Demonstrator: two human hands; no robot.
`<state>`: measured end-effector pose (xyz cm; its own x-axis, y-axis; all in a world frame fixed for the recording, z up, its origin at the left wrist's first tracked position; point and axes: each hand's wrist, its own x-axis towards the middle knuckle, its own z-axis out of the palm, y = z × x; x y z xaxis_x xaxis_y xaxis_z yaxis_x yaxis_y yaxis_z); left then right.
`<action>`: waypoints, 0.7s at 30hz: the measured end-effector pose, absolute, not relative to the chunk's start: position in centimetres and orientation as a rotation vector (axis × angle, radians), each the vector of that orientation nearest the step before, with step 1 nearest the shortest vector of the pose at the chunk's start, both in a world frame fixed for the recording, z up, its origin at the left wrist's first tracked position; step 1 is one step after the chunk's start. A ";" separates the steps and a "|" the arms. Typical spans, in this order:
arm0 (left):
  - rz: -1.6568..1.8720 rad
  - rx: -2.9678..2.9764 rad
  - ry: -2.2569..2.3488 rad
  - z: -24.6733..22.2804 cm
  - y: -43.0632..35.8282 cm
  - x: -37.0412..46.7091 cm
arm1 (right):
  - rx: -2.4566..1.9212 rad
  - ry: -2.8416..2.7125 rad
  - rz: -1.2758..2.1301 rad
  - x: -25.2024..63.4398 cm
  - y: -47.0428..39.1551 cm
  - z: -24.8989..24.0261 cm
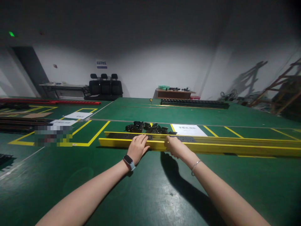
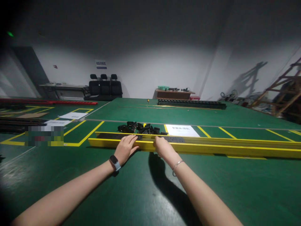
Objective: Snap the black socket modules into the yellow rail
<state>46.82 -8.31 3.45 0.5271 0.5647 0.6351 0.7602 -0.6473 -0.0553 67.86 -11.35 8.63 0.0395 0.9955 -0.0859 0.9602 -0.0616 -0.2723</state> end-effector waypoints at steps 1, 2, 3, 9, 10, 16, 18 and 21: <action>-0.867 -2.455 -1.101 3.4 -8.2 46.8 | -2.135 -2.053 0.325 67.1 -11.5 8.5; -0.885 -2.467 -1.099 3.3 -8.2 46.8 | -2.088 -2.055 0.224 66.3 -11.6 8.2; -0.900 -2.477 -1.096 3.2 -8.1 46.7 | -2.021 -2.063 0.130 65.5 -11.7 7.9; -0.956 -2.516 -1.093 2.9 -8.1 46.7 | -1.712 -2.175 0.166 62.6 -12.6 5.4; -0.969 -2.519 -1.102 2.9 -8.0 46.7 | -1.694 -2.188 0.158 62.5 -12.6 5.1; -1.060 -2.417 -1.237 2.8 -7.9 46.8 | -1.693 -2.232 0.134 62.4 -12.7 4.6; -1.046 -2.401 -1.257 2.8 -7.9 46.7 | -1.721 -2.228 0.148 62.4 -12.7 4.7; -1.032 -2.394 -1.254 2.9 -7.9 46.7 | -1.787 -2.203 0.135 62.6 -12.8 5.0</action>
<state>46.72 -7.92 2.88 0.3794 0.6186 0.6880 0.7944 -0.5990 0.1006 62.63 -12.84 4.97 -0.1808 0.9684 0.1715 0.9402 0.2214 -0.2589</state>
